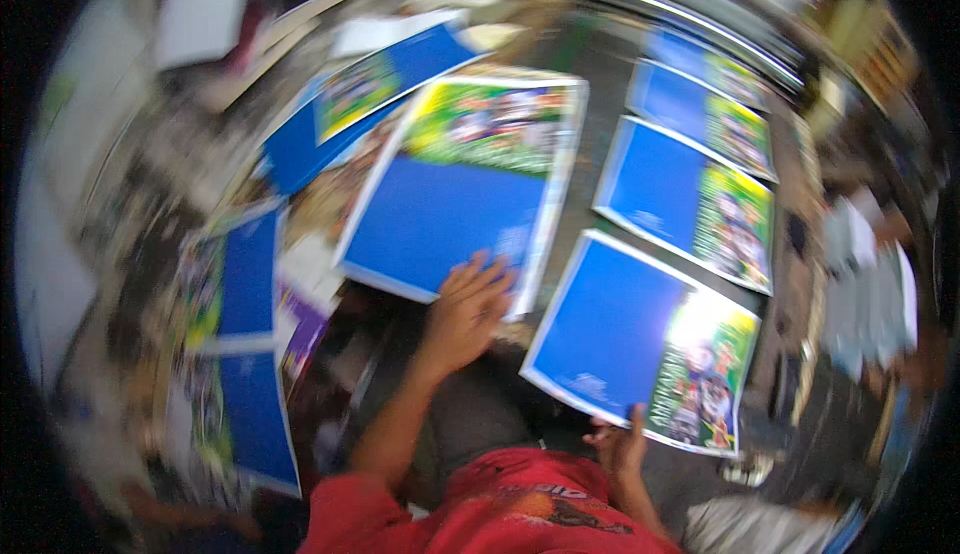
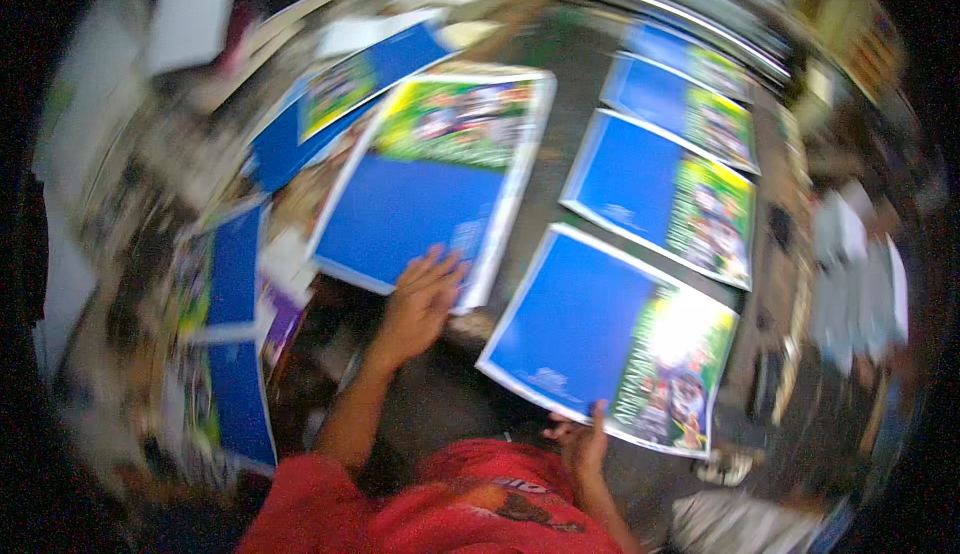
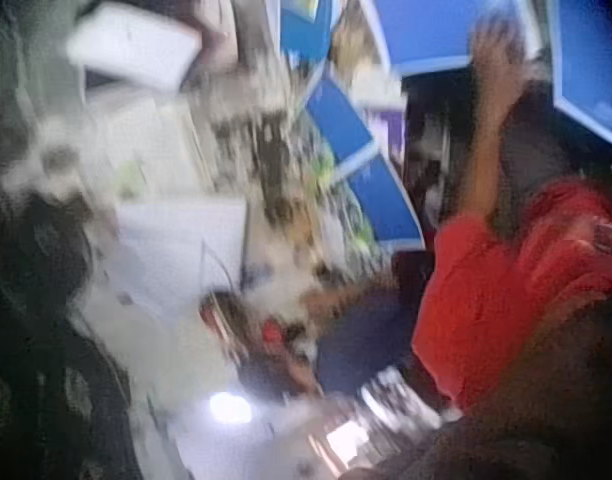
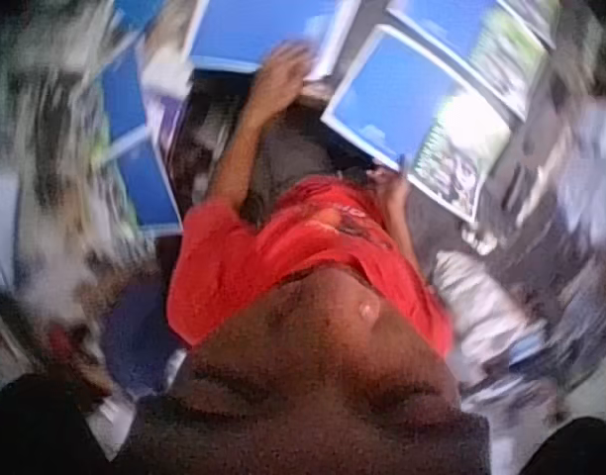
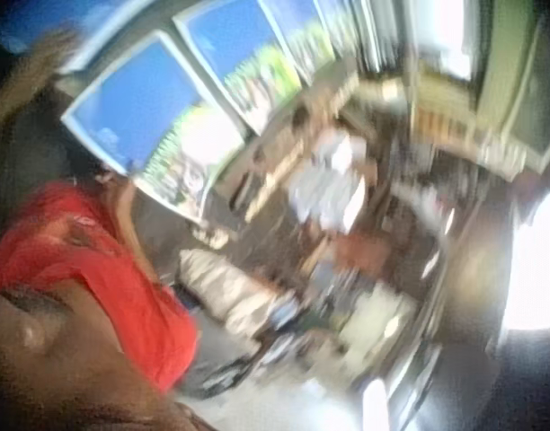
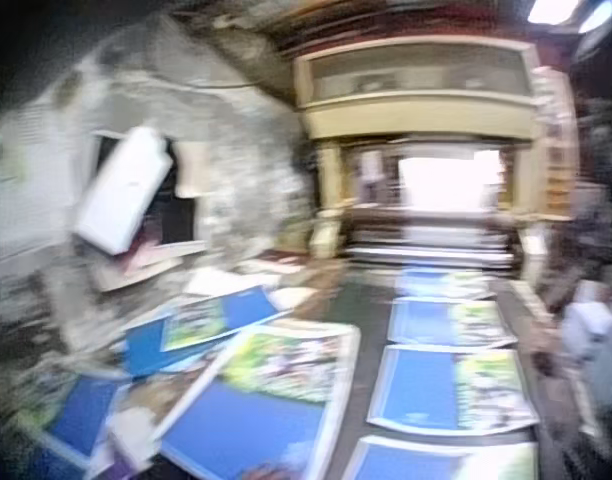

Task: The person feeds printed sheets into a laminating machine one by one, then collects the laminated sheets from the machine bed and stacks them into a pile.

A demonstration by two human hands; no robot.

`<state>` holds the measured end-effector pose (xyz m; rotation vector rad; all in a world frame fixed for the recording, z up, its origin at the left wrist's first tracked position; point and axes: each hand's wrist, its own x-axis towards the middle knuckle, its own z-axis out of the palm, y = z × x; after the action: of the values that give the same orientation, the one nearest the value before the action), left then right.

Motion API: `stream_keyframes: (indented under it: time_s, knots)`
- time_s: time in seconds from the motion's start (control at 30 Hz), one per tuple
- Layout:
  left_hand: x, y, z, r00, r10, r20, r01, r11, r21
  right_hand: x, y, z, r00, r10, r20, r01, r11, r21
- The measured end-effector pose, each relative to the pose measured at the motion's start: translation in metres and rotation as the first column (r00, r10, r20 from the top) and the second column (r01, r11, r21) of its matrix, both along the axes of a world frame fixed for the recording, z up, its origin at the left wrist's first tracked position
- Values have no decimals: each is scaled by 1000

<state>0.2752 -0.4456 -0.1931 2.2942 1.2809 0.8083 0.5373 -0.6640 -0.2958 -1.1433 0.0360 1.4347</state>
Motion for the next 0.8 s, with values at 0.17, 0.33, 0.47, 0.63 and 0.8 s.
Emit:
stream_keyframes:
  time_s: [0.17, 0.33, 0.47, 0.63, 0.8]
  knots:
    - [12, -23, -17, 958, 124, 258, -142, 989, 50, 1, 3, 4, 957, -260, 133, 249, 964, 94]
    - [-7, -31, 10, 696, 376, 612, -104, 896, -432, 3, -2, -1, 938, -218, 268, 195, 974, 111]
    - [-4, -74, 13, 874, 111, 473, -152, 987, 48, -17, -8, 28, 934, -258, 247, 272, 962, -23]
    - [4, -133, 1, 878, -403, 259, 365, 913, 182, 9, -14, 62, 982, 51, 180, -98, 959, 266]
    - [-57, -106, 43, 853, -469, 230, 457, 883, 106, 13, -2, 81, 927, -82, 367, 91, 996, -8]
